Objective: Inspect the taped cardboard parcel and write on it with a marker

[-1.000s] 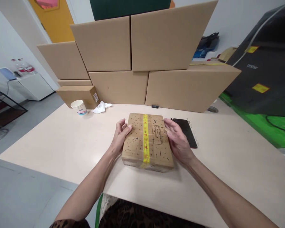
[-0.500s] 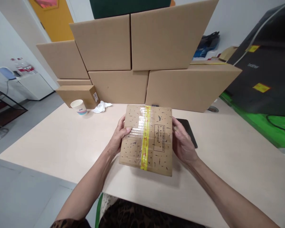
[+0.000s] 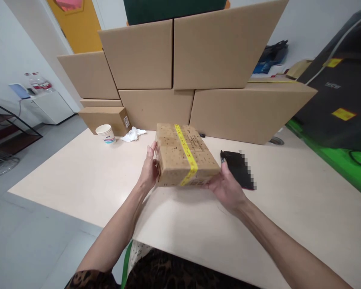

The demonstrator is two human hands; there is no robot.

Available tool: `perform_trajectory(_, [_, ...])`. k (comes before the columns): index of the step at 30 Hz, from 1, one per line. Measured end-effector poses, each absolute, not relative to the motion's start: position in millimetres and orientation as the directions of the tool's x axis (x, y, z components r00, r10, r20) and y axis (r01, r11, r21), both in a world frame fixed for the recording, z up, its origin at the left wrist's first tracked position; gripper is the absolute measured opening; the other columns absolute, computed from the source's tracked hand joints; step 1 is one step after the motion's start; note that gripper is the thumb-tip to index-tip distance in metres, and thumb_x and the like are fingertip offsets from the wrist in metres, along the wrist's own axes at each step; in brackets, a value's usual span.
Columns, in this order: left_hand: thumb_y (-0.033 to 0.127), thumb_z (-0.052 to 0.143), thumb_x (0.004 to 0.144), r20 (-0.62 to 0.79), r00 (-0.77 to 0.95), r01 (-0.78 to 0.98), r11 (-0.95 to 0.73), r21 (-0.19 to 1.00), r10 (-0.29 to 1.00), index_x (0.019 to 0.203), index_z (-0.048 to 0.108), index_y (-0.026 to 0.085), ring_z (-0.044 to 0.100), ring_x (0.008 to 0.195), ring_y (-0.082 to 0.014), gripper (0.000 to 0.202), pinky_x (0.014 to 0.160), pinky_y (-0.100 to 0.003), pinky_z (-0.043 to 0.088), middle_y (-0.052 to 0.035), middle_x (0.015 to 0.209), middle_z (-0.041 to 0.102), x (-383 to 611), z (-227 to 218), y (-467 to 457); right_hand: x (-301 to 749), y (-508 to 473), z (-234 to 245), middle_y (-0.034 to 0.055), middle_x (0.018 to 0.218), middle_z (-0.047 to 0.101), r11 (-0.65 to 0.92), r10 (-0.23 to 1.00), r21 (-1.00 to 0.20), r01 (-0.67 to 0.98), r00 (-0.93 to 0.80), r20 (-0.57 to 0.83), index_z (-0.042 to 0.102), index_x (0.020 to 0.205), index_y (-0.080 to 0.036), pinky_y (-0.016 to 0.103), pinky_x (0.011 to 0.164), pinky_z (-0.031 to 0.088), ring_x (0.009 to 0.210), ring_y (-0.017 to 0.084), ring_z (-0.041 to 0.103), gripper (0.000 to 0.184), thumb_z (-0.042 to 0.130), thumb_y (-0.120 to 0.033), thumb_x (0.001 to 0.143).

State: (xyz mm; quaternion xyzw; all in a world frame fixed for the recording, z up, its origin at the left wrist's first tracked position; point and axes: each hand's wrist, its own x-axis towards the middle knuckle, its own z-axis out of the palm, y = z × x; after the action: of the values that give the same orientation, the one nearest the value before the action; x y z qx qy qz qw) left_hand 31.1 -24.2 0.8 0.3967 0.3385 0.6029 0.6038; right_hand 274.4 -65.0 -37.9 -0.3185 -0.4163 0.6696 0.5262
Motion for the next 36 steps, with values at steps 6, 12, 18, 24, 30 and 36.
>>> perform_trajectory(6, [0.082,0.056,0.089,0.199,0.040,-0.347,-0.173,0.922,0.979,0.142,0.065,0.032,0.031,0.162,-0.0295,0.074,0.131,-0.045,0.028,-0.0041,0.167,0.049,30,-6,-25,282,-60,-26,0.0040,0.099,0.083,-0.051,0.965,-0.899,-0.435,-0.254,0.068,0.076,0.118,-0.034,0.045,0.071,0.067,0.087,0.027,0.078,0.067,0.042,-0.085,0.093])
perform_trajectory(12, [0.077,0.066,0.085,0.338,-0.021,-0.260,-0.331,0.907,0.941,0.148,0.060,0.033,0.060,0.137,-0.0320,0.077,0.110,-0.043,0.049,-0.0082,0.165,0.050,21,-12,-24,288,-64,-15,0.0026,0.106,0.082,0.111,0.976,-0.908,-0.404,-0.126,0.176,0.076,0.121,-0.038,0.037,0.058,0.056,0.081,0.025,0.078,0.058,0.048,-0.080,0.093])
perform_trajectory(18, [0.071,0.066,0.090,0.418,-0.025,-0.087,-0.419,0.904,0.908,0.155,0.053,0.035,0.055,0.141,-0.0337,0.075,0.115,-0.047,0.041,-0.0071,0.164,0.051,17,-2,-31,292,-70,-7,0.0036,0.133,0.077,0.294,0.956,-0.910,-0.293,0.075,0.284,0.071,0.131,-0.038,0.043,0.075,0.051,0.093,0.028,0.073,0.054,0.054,-0.072,0.092])
perform_trajectory(24, [0.045,0.083,0.083,0.365,-0.098,-0.065,-0.372,0.926,0.926,0.142,0.067,0.030,0.059,0.137,-0.0349,0.063,0.126,-0.055,0.029,-0.0104,0.134,0.075,22,5,-37,294,-71,-3,-0.0002,0.145,0.070,0.352,0.933,-0.903,-0.246,0.170,0.317,0.071,0.131,-0.041,0.050,0.106,0.047,0.132,0.030,0.061,0.046,0.060,-0.063,0.093])
perform_trajectory(30, [0.060,0.074,0.089,0.456,0.029,-0.075,-0.453,0.888,0.890,0.146,0.062,0.033,0.049,0.150,-0.0339,0.065,0.132,-0.052,0.018,-0.0094,0.146,0.068,26,2,-40,294,-67,-6,-0.0029,0.153,0.063,0.207,0.976,-0.907,-0.367,0.143,0.165,0.069,0.132,-0.041,0.058,0.124,0.038,0.155,0.031,0.043,0.046,0.056,-0.065,0.095])
perform_trajectory(36, [0.065,0.067,0.092,0.520,0.163,-0.107,-0.509,0.854,0.838,0.159,0.047,0.035,0.033,0.161,-0.0317,0.076,0.135,-0.049,0.013,-0.0076,0.162,0.053,23,0,-43,290,-63,-17,-0.0030,0.144,0.071,0.000,0.997,-0.892,-0.453,0.074,-0.038,0.072,0.127,-0.040,0.061,0.123,0.040,0.149,0.033,0.052,0.050,0.055,-0.072,0.092])
